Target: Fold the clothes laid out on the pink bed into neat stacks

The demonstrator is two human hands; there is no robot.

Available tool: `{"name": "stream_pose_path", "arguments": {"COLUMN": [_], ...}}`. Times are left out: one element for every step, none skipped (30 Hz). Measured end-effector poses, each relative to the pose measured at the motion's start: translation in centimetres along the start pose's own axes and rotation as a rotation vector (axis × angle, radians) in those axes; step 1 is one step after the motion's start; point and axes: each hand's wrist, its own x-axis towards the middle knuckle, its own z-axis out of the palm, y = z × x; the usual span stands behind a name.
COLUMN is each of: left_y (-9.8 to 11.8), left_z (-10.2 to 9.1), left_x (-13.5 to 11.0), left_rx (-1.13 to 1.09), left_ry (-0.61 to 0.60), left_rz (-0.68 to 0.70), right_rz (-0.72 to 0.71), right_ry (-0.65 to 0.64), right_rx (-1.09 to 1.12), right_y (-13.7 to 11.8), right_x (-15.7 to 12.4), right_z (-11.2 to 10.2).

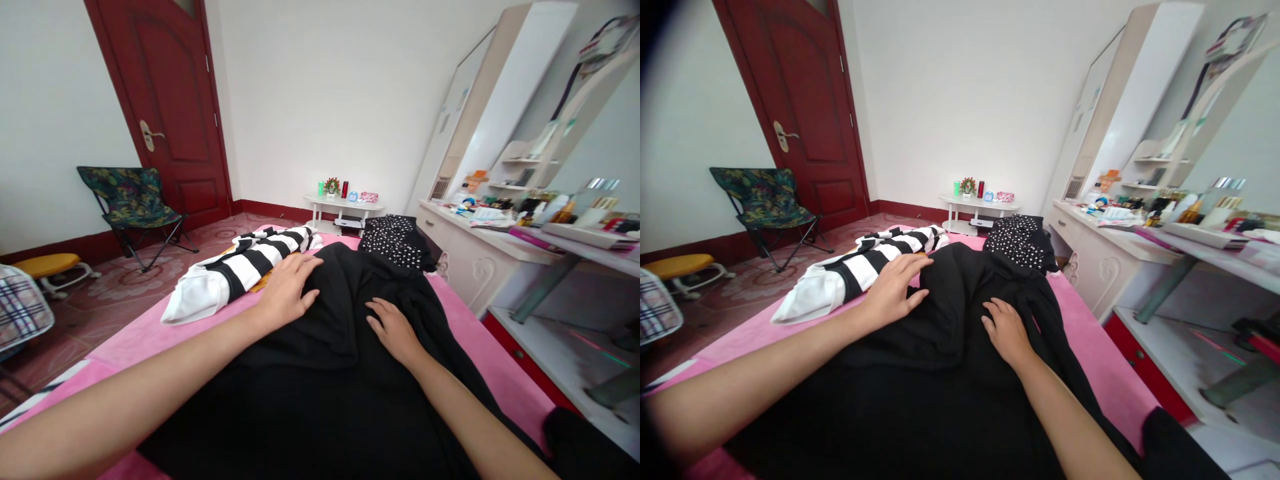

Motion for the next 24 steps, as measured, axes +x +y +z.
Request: {"name": "stream_pose_path", "arguments": {"left_y": [-1.4, -2.6, -3.5, -4.1, -4.2, -4.0, -3.3, -2.4, -1.2, 0.0, 1.1, 2.1, 2.7, 3.0, 2.9, 2.2, 1.1, -0.5, -2.4, -4.4, -6.5, -8.5, -10.2, -11.7], "left_z": [0.5, 1.1, 1.6, 2.1, 2.4, 2.5, 2.5, 2.2, 1.8, 1.4, 0.8, 0.2, -0.5, -1.3, -2.2, -3.2, -4.3, -5.5, -6.7, -7.8, -8.8, -9.4, -9.7, -9.5], "left_x": [0.2, 0.1, 0.0, -0.3, -0.6, -1.0, -1.4, -1.8, -2.2, -2.5, -2.7, -2.7, -2.5, -1.8, -0.7, 0.8, 2.7, 4.7, 6.9, 8.9, 10.5, 11.7, 12.4, 12.7], "left_rx": [0.013, 0.004, -0.019, -0.041, -0.052, -0.045, -0.023, 0.010, 0.046, 0.080, 0.106, 0.124, 0.133, 0.143, 0.168, 0.216, 0.277, 0.383, 0.489, 0.540, 0.582, 0.650, 0.729, 0.813], "left_ry": [-0.065, -0.164, -0.265, -0.343, -0.387, -0.399, -0.400, -0.409, -0.442, -0.497, -0.564, -0.628, -0.678, -0.709, -0.716, -0.700, -0.672, -0.610, -0.557, -0.523, -0.468, -0.375, -0.293, -0.234], "left_rz": [-0.070, -0.142, -0.205, -0.248, -0.263, -0.243, -0.187, -0.108, -0.014, 0.088, 0.192, 0.286, 0.365, 0.423, 0.457, 0.463, 0.437, 0.397, 0.336, 0.286, 0.236, 0.168, 0.109, 0.061], "right_rz": [0.002, 0.005, 0.007, 0.009, 0.010, 0.009, 0.008, 0.006, 0.006, 0.007, 0.008, 0.007, 0.005, 0.003, 0.001, 0.000, 0.000, 0.002, 0.005, 0.007, 0.009, 0.010, 0.012, 0.013], "right_ry": [-0.002, -0.003, -0.003, -0.002, -0.002, -0.002, 0.000, 0.001, 0.002, 0.003, 0.003, 0.001, -0.002, -0.003, -0.005, -0.005, -0.005, -0.005, -0.006, -0.007, -0.008, -0.008, -0.008, -0.008], "right_rx": [-0.001, -0.003, -0.006, -0.009, -0.012, -0.014, -0.015, -0.016, -0.016, -0.017, -0.017, -0.018, -0.017, -0.015, -0.012, -0.009, -0.005, -0.002, 0.001, 0.003, 0.007, 0.010, 0.014, 0.017], "right_y": [0.0, -0.1, -0.1, -0.1, 0.0, 0.0, 0.0, 0.1, 0.1, 0.1, 0.1, 0.1, 0.1, 0.1, 0.1, 0.1, 0.1, 0.2, 0.2, 0.2, 0.2, 0.3, 0.3, 0.3], "right_x": [0.0, 0.0, 0.0, 0.0, 0.0, 0.0, 0.0, 0.0, 0.0, 0.0, -0.1, -0.1, -0.1, -0.1, -0.1, -0.1, -0.1, -0.1, -0.1, -0.1, -0.1, -0.1, -0.1, -0.1], "right_z": [0.0, -0.1, -0.1, 0.0, 0.0, 0.0, 0.1, 0.1, 0.1, 0.2, 0.2, 0.2, 0.2, 0.2, 0.3, 0.3, 0.3, 0.3, 0.2, 0.2, 0.2, 0.2, 0.2, 0.2]}}
